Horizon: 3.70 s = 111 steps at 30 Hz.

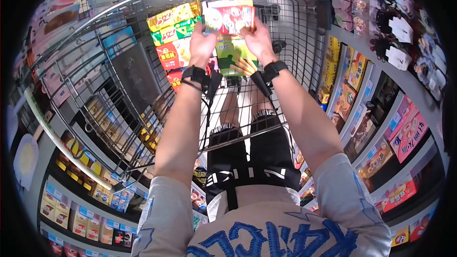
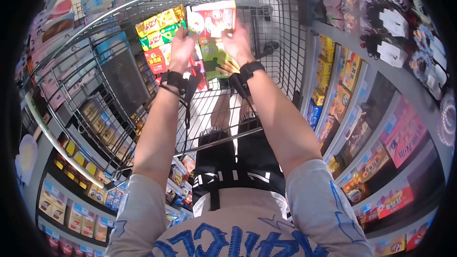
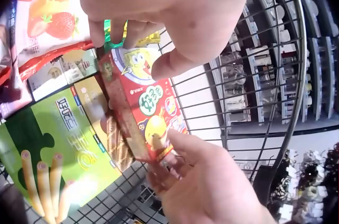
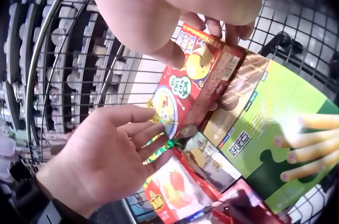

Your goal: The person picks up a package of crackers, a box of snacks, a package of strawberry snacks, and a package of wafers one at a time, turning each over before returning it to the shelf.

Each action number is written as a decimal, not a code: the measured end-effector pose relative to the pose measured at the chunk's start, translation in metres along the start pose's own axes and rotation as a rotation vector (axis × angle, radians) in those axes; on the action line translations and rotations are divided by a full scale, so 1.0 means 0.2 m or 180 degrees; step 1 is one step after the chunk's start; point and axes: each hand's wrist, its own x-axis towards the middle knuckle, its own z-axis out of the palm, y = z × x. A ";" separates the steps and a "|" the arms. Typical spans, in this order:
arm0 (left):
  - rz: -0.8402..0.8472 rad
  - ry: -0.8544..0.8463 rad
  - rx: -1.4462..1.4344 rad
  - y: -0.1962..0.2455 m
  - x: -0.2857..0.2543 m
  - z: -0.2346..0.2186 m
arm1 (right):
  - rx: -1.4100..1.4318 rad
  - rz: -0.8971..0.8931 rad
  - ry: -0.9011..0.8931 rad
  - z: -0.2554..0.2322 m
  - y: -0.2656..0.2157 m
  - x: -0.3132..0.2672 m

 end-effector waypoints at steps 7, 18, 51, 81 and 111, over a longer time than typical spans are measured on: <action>-0.0232 0.0039 -0.0589 0.26 -0.47 -0.11 | 0.0383 -0.0275 0.0659 -0.25 -0.11 -0.40; 0.1972 -0.0314 0.1412 0.59 -1.52 -0.39 | 0.2219 0.0363 -0.0624 -0.92 -0.61 -1.34; 0.2402 -0.4334 -0.0216 0.56 -3.95 0.98 | 0.3884 -0.2179 0.3095 -1.91 0.20 -4.16; 0.2362 -0.5354 0.0369 1.09 -3.85 1.11 | 0.3231 -0.1849 0.3298 -2.04 -0.05 -4.01; 0.1811 -0.5688 -0.0351 1.03 -3.98 1.14 | 0.1811 -0.1823 0.4353 -2.00 -0.19 -4.05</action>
